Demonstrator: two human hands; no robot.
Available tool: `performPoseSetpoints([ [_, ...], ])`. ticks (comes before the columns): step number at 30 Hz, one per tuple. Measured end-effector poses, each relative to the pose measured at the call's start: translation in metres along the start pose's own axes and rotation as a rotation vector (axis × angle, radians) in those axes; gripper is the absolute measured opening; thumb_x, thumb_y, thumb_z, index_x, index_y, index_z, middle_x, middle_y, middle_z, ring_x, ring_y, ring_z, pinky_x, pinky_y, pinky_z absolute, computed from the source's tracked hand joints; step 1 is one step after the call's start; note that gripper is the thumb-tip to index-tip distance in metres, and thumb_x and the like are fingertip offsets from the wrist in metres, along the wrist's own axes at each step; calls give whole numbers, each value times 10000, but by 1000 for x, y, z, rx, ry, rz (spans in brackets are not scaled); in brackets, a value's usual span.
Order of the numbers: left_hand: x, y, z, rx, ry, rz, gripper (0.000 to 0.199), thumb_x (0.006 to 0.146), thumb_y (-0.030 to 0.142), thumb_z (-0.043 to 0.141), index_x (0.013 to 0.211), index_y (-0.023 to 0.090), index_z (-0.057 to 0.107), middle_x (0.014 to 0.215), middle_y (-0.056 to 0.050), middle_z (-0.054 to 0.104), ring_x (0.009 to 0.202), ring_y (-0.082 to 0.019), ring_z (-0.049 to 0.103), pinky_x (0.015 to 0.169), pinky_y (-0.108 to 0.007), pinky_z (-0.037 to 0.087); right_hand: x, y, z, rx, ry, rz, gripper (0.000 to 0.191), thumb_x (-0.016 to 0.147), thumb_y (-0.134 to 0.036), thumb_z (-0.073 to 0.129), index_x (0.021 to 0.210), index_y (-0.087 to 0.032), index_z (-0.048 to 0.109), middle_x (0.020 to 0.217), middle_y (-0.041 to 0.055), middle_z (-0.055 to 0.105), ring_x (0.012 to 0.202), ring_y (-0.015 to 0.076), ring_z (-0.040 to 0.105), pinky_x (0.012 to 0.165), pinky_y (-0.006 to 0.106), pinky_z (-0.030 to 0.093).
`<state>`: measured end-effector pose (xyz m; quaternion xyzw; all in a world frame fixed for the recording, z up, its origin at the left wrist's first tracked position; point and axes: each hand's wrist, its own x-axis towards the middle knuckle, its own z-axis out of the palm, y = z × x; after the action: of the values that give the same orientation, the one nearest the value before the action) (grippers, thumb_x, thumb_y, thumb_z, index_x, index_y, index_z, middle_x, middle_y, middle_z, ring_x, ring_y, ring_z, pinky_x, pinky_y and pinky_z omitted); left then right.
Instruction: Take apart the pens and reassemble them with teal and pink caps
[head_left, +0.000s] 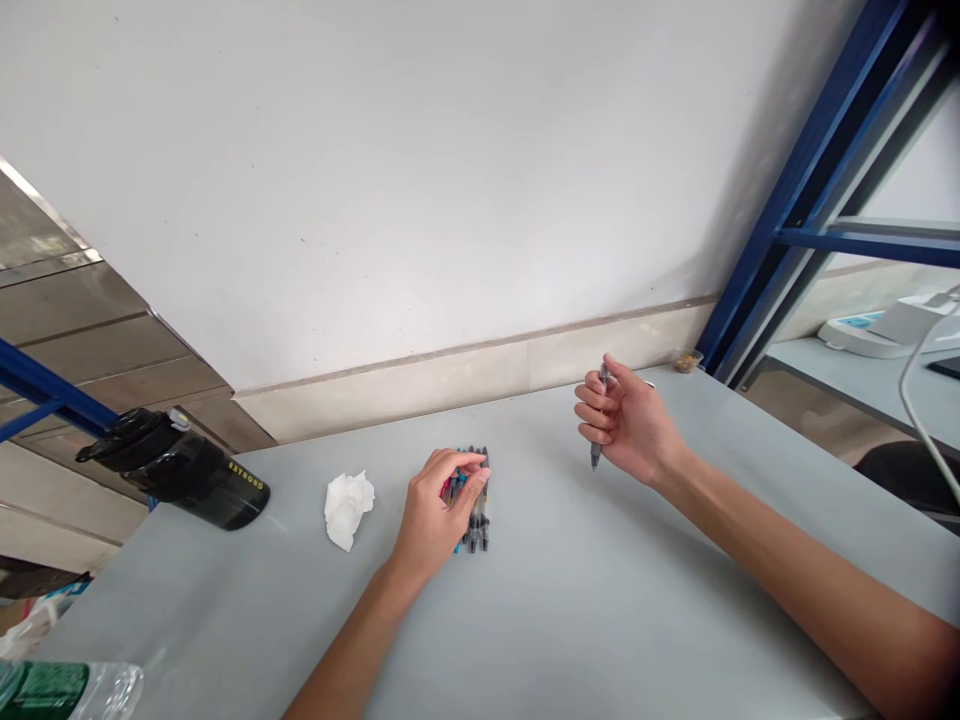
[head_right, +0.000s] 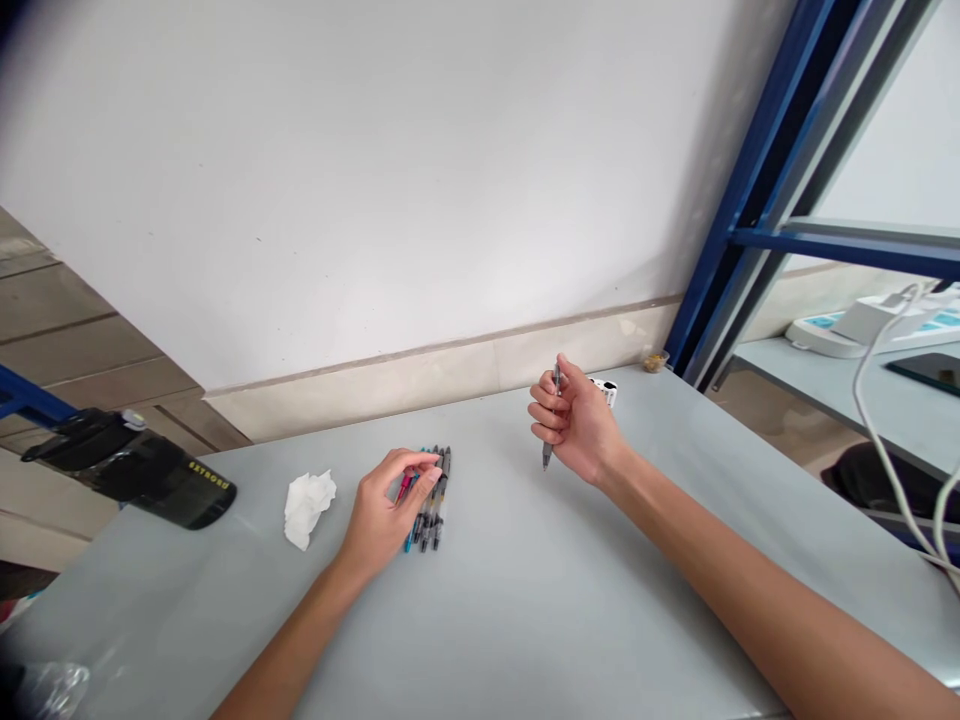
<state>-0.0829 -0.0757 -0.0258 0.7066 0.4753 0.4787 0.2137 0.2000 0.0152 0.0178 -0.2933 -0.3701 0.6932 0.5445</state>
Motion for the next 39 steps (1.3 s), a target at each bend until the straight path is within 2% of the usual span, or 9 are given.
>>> performPoseSetpoints([
  [4, 0, 1, 1, 19, -5, 15, 171, 1068, 363, 666, 1134, 247, 773, 1002, -61, 752, 977, -215, 704, 856, -337, 554, -1, -3, -1, 48, 58, 8, 466, 1000, -503, 518, 690, -259, 269, 636, -78, 98, 548, 135, 24, 399, 296, 154],
  [13, -1, -2, 0, 46, 23, -4, 173, 1086, 357, 641, 1107, 237, 765, 992, -56, 729, 928, -198, 663, 852, -331, 518, -9, 0, 6, 53, 21, -19, 479, 1003, -535, 494, 667, -246, 313, 649, -72, 86, 557, 133, 44, 441, 299, 147],
  [17, -1, 1, 3, 55, 9, 30, 172, 1093, 350, 626, 1113, 246, 762, 980, -56, 741, 939, -209, 672, 842, -337, 522, -10, 7, 14, -100, -85, -110, 485, 1044, -602, 467, 716, -251, 399, 684, -56, 167, 561, 149, 182, 481, 306, 324],
  [20, -1, 1, 4, 74, 15, 48, 175, 1096, 347, 616, 1118, 247, 758, 983, -59, 746, 947, -217, 677, 846, -344, 527, -9, 15, 18, -345, -153, -305, 424, 1093, -579, 450, 818, -258, 490, 782, 1, 404, 733, 205, 462, 751, 398, 547],
  [23, 2, -1, 0, 103, 38, 31, 177, 1094, 353, 618, 1109, 249, 760, 1013, -60, 757, 965, -220, 683, 880, -354, 534, -11, 23, 16, -887, -288, -586, 365, 1143, -542, 390, 1036, -273, 611, 1104, 95, 619, 1080, 282, 557, 1009, 503, 512],
  [25, 4, -4, -4, 126, 47, 5, 187, 1096, 366, 612, 1119, 255, 762, 1046, -63, 767, 992, -227, 692, 902, -361, 537, -15, 28, 14, -1248, -458, -670, 293, 1151, -465, 424, 1146, -283, 653, 1274, 125, 622, 1180, 310, 527, 996, 498, 506],
  [30, 8, -13, -9, 169, 43, -68, 236, 1111, 399, 566, 1174, 262, 748, 1148, -74, 778, 1059, -246, 699, 926, -376, 540, -25, 45, 18, -1432, -718, -623, 249, 1135, -238, 432, 1157, -263, 678, 1287, 133, 589, 1242, 293, 534, 896, 406, 557],
  [33, 8, -17, -7, 161, 35, -116, 260, 1116, 418, 548, 1193, 257, 738, 1195, -81, 768, 1102, -257, 692, 953, -391, 538, -29, 54, 22, -1423, -761, -563, 176, 1100, -374, 589, 1156, -240, 688, 1307, 141, 591, 1246, 303, 551, 939, 432, 572],
  [39, 5, -17, 1, 48, 18, -201, 323, 1124, 477, 512, 1202, 256, 733, 1231, -88, 755, 1126, -253, 688, 929, -371, 547, -36, 59, 26, -1372, -779, -485, 534, 957, -581, 781, 1349, -238, 660, 1377, 155, 610, 1188, 308, 633, 948, 439, 591],
])
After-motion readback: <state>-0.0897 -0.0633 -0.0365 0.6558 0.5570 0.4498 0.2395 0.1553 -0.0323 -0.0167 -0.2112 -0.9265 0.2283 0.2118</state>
